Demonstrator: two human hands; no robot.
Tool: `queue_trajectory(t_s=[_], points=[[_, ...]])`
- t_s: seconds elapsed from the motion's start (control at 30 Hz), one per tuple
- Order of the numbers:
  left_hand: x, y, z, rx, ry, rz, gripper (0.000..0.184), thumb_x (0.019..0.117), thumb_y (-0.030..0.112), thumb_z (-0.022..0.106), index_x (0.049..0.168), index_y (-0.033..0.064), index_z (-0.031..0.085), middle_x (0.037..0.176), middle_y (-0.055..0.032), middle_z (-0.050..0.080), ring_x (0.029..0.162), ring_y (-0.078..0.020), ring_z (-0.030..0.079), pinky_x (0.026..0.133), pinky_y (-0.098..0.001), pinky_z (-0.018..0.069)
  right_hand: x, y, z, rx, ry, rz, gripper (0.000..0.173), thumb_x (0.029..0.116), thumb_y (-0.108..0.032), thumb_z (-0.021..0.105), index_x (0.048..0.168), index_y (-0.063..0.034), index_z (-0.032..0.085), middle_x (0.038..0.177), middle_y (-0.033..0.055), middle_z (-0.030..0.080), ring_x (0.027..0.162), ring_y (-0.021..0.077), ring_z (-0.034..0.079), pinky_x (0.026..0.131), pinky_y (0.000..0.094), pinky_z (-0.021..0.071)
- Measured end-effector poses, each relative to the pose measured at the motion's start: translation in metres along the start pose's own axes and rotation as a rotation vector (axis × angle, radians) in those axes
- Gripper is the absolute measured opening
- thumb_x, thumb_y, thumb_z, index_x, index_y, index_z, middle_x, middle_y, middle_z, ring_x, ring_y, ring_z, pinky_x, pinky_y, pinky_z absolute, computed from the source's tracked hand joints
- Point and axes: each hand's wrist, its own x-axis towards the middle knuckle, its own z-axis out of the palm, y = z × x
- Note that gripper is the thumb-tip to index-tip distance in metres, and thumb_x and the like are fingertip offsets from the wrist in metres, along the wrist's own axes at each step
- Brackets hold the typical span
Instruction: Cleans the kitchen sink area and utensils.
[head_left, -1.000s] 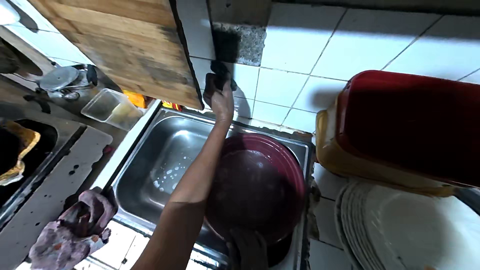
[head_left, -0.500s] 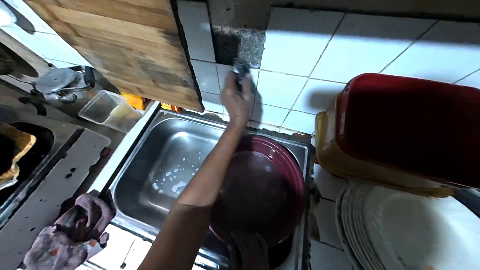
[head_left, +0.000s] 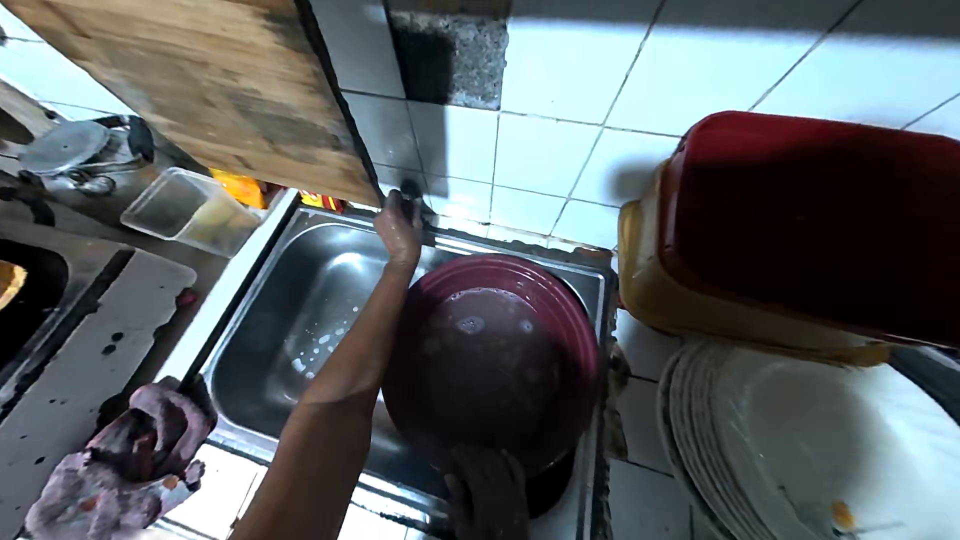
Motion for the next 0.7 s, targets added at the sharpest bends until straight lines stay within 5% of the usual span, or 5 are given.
queue_trajectory(t_s=[0.2,0.3,0.5,0.7], points=[[-0.031,0.049,0.02,-0.032,-0.277,0.445,0.023,0.0954,0.006,0.063,0.113,-0.0069,0.07,0.11,-0.0251,0.072,0.097,-0.0403,0.073,0.086,-0.0542,0.059,0.001,-0.006,-0.005,0.006,-0.074,0.051,0.03,0.0978,-0.03,0.063,0.12,-0.0138,0.077,0.119,0.0048,0.075,0.114,0.0247,0.07,0.107,0.0541,0.0454],[-0.021,0.051,0.023,-0.003,-0.441,0.652,0.024,0.0999,0.01,0.06,0.115,-0.006,0.068,0.112,-0.0253,0.069,0.101,-0.0417,0.071,0.085,-0.0535,0.0582,0.001,-0.005,-0.002,0.002,-0.017,0.034,0.03,0.0973,-0.031,0.064,0.117,-0.0131,0.077,0.117,0.0051,0.076,0.112,0.024,0.07,0.106,0.0521,0.0462],[0.012,-0.006,-0.021,0.202,-0.376,0.23,0.029,0.0974,0.009,0.061,0.123,-0.0044,0.067,0.123,-0.0284,0.067,0.11,-0.0485,0.067,0.096,-0.0631,0.0504,0.002,-0.005,-0.002,0.011,-0.021,0.019,0.031,0.0975,-0.032,0.063,0.117,-0.0131,0.077,0.118,0.0045,0.076,0.112,0.023,0.07,0.107,0.0513,0.045],[-0.001,0.022,-0.008,0.346,-0.431,0.245,0.031,0.0943,-0.006,0.055,0.124,-0.0126,0.061,0.124,-0.0342,0.061,0.11,-0.051,0.065,0.092,-0.0614,0.0524,0.001,-0.004,0.0,0.013,-0.001,0.014,0.031,0.0974,-0.032,0.062,0.116,-0.0131,0.078,0.118,0.0041,0.076,0.112,0.0238,0.07,0.106,0.0514,0.0461]])
